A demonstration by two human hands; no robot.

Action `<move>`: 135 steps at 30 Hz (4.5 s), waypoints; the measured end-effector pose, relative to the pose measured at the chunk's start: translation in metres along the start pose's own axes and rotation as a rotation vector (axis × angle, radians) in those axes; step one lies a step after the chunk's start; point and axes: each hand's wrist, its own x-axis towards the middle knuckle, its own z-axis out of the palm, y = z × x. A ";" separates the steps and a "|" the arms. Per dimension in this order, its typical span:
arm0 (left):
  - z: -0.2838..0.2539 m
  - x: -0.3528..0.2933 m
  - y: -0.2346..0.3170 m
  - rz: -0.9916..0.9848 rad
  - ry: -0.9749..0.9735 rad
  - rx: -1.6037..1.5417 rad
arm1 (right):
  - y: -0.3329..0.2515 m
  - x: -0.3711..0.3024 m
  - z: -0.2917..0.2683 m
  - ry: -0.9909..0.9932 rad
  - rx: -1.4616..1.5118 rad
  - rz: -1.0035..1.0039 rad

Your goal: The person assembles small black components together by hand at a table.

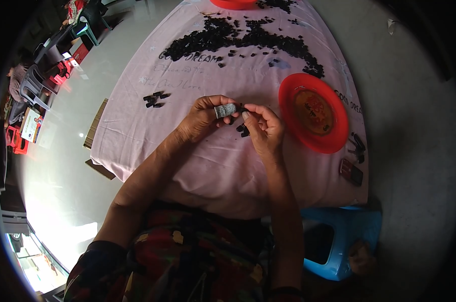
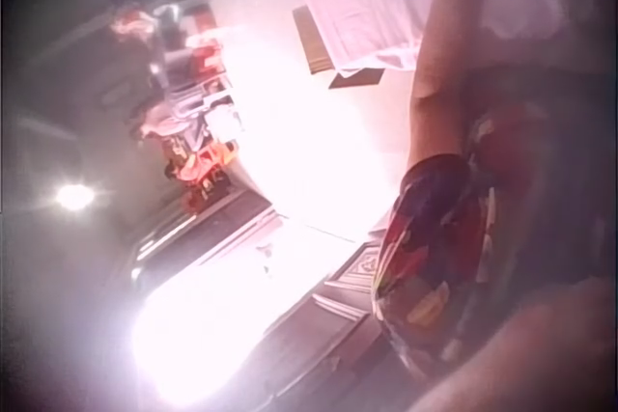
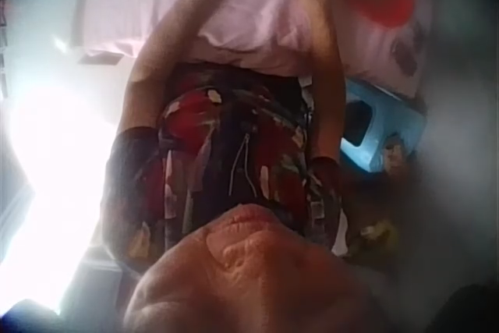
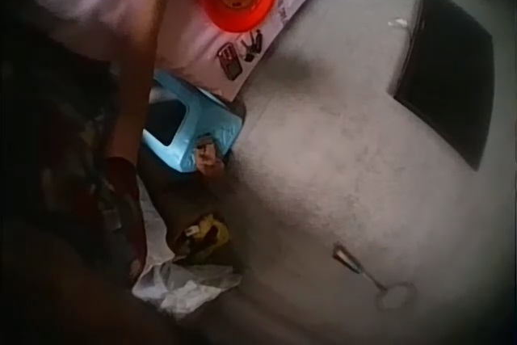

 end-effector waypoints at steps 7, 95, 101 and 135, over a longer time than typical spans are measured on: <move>0.001 -0.001 -0.003 0.069 -0.030 0.061 | 0.003 0.000 -0.002 -0.021 0.035 0.031; 0.002 -0.002 0.003 0.051 0.042 0.018 | -0.006 0.000 -0.001 0.064 0.016 0.065; 0.003 -0.001 0.001 0.075 0.002 0.066 | 0.000 -0.001 0.000 -0.019 0.006 0.027; 0.006 -0.002 0.000 0.094 0.041 0.111 | 0.001 -0.001 -0.001 0.000 -0.003 0.037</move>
